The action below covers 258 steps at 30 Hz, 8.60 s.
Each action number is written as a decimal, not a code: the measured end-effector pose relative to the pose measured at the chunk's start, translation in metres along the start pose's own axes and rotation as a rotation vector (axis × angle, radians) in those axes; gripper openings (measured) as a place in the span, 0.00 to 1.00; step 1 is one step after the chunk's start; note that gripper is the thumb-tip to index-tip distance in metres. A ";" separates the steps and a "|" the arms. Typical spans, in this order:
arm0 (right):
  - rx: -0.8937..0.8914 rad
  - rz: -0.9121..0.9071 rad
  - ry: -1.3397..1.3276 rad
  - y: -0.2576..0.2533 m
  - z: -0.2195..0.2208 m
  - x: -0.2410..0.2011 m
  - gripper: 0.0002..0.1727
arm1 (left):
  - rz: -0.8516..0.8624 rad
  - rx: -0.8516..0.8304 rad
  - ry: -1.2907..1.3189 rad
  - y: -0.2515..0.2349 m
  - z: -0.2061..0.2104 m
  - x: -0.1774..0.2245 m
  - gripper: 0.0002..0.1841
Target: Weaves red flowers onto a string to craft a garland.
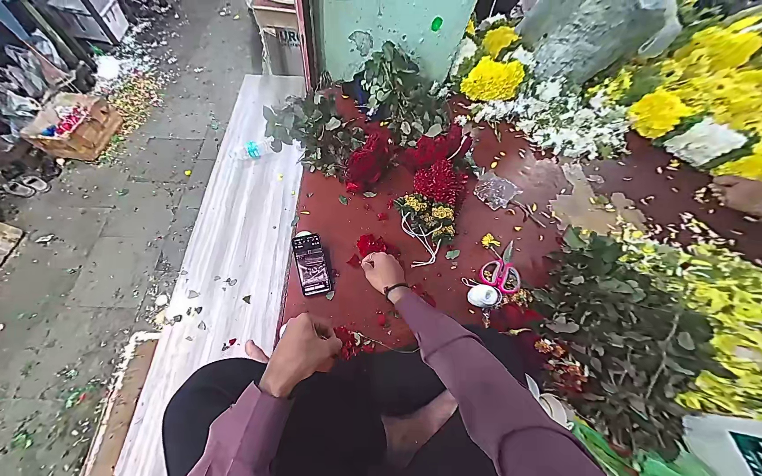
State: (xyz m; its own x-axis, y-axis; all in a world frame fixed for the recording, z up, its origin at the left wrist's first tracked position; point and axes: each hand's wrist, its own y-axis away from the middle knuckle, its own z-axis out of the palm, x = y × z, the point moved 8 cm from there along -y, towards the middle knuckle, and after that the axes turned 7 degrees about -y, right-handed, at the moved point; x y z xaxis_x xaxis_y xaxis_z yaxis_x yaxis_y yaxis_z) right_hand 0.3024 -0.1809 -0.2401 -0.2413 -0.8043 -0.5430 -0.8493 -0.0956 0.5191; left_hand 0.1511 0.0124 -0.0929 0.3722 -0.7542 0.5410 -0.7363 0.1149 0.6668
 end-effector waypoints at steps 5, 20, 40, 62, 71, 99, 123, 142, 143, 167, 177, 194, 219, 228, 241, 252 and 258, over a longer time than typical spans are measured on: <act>0.042 -0.017 0.075 -0.028 0.027 -0.007 0.14 | -0.069 0.029 -0.005 -0.001 0.000 -0.009 0.08; -0.064 -0.153 -1.054 0.108 -0.033 -0.018 0.07 | 0.004 0.022 -0.041 0.001 0.010 -0.004 0.10; -0.015 -0.347 -1.214 0.184 -0.041 -0.042 0.30 | -0.001 0.134 0.092 -0.006 0.003 -0.002 0.11; -0.031 -0.475 -0.147 0.166 -0.027 -0.016 0.12 | 0.141 0.024 0.346 -0.005 0.004 0.007 0.09; -0.447 -0.769 -0.600 0.210 -0.033 -0.054 0.12 | -0.068 0.190 0.121 -0.007 -0.006 -0.014 0.11; 0.085 0.199 0.120 -0.016 -0.038 0.074 0.21 | -0.032 0.059 0.114 -0.006 0.005 -0.006 0.09; -0.041 -0.082 -1.086 0.122 -0.056 0.010 0.08 | 0.000 0.098 0.064 -0.006 0.006 -0.002 0.09; -0.169 -0.365 -1.159 0.180 -0.032 -0.046 0.15 | 0.038 0.133 0.245 -0.011 0.005 -0.005 0.12; -0.173 -0.342 -1.152 0.182 -0.027 -0.047 0.20 | 0.061 0.125 0.271 -0.011 0.006 -0.002 0.12; -0.460 -0.510 -0.664 0.168 -0.042 -0.026 0.11 | -0.071 0.219 0.295 -0.007 -0.005 -0.014 0.14; -0.627 -0.533 -0.989 0.183 -0.011 -0.050 0.06 | 0.490 0.106 0.623 0.015 -0.016 0.046 0.07; 0.077 0.160 0.054 -0.004 -0.039 0.068 0.16 | -0.007 -0.012 -0.021 -0.007 0.014 -0.004 0.08; -0.009 -0.151 -1.048 0.124 -0.053 0.004 0.09 | 0.015 -0.028 -0.017 -0.009 0.020 -0.002 0.09; 0.023 -0.453 -0.919 0.153 -0.056 -0.024 0.09 | -0.048 0.061 -0.004 -0.008 0.011 -0.006 0.10; -0.145 -0.076 -1.116 0.188 -0.010 -0.033 0.38 | 0.122 -0.020 0.263 -0.004 0.016 0.016 0.09; -0.206 -0.337 -0.628 0.170 -0.033 -0.015 0.64 | 0.156 -0.011 0.203 -0.006 0.015 0.012 0.13; -0.287 -0.362 -0.625 0.163 -0.026 -0.005 0.14 | 0.083 0.032 0.194 -0.004 0.005 0.006 0.12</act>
State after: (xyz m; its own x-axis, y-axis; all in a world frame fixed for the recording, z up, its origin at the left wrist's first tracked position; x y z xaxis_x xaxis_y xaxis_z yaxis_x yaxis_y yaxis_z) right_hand 0.1773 -0.2072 -0.1357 -0.2645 -0.2218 -0.9385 -0.7917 -0.5057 0.3427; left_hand 0.1536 0.0045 -0.0952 0.4086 -0.6042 0.6841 -0.7853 0.1492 0.6009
